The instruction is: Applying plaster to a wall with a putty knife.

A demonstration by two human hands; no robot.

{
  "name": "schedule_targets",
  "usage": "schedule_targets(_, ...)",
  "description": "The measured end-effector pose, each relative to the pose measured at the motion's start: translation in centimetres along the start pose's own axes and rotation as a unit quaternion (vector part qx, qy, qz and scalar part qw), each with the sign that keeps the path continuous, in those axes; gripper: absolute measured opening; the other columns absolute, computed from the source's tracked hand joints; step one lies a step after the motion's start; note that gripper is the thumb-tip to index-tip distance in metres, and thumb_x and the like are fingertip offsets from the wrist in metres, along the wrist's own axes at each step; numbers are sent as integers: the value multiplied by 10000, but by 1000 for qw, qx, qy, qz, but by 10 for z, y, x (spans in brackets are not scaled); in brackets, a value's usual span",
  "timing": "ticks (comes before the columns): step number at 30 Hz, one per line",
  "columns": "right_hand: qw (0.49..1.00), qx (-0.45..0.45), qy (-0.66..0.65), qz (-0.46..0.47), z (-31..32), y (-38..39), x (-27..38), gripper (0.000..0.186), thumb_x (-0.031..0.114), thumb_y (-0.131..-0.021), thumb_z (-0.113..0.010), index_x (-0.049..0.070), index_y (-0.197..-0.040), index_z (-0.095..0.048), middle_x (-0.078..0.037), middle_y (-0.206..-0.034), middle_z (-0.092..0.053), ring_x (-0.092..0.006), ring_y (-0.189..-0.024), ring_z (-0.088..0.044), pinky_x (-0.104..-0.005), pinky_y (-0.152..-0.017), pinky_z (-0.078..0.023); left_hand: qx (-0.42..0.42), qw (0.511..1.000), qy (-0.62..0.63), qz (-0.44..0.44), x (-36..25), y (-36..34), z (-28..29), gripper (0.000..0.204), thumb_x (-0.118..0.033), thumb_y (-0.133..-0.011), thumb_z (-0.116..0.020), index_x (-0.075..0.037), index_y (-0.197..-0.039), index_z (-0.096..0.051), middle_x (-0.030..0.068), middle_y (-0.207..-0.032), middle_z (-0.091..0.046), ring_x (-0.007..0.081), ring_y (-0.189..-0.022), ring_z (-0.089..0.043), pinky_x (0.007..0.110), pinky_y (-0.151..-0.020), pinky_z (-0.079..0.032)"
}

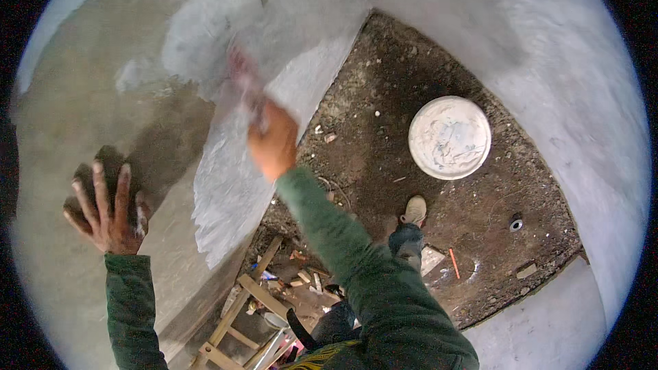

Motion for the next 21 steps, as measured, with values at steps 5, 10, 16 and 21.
schedule_targets(5, 989, 18, -114, -97, 6, 72, 3, 257, 151, -938, -557, 4, -1137, -625, -122, -1021, -668, -218, -932, -637, -366, -789, -529, 23, 998, 48, 23, 1, 6, 0, 642, -303, -777, -685, -391, -1372, -458, -72, -1536, -311, 252, -1423, -272, 596, -1141, -98)
schedule_targets(10, 913, -114, -147, -362, 55, 31, -82, 408, 122, -901, -585, 5, -1289, -535, -96, -1009, -621, -173, -801, -578, -354, -722, -504, 33, 996, 80, 18, 10, 3, 9, 648, -235, -769, -681, -386, -1360, -464, -96, -1539, -297, 228, -1427, -262, 610, -1133, -131)
schedule_targets(16, 850, -168, -202, -457, 107, -42, -203, 360, 132, -862, -616, -30, -1178, -555, -77, -897, -622, -173, -716, -595, -411, -611, -497, -3, 990, 131, 43, -18, -17, 5, 633, -259, -776, -689, -386, -1356, -469, -104, -1539, -291, 214, -1426, -262, 611, -1133, -132)
schedule_targets(21, 879, -91, -237, -404, 5, -23, -44, 403, 134, -860, -624, -55, -1205, -534, -115, -1008, -634, -193, -837, -636, -361, -711, -536, 59, 996, 68, 19, 15, 14, 6, 651, -301, -774, -714, -387, -1365, -454, -121, -1545, -264, 200, -1424, -258, 620, -1121, -175)
Point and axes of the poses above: each hand's wrist, its own y-axis away from the middle knuckle, its own z-axis out of the back of the hand, x = y × z, the point moved 2 cm from there along -y, towards the middle knuckle
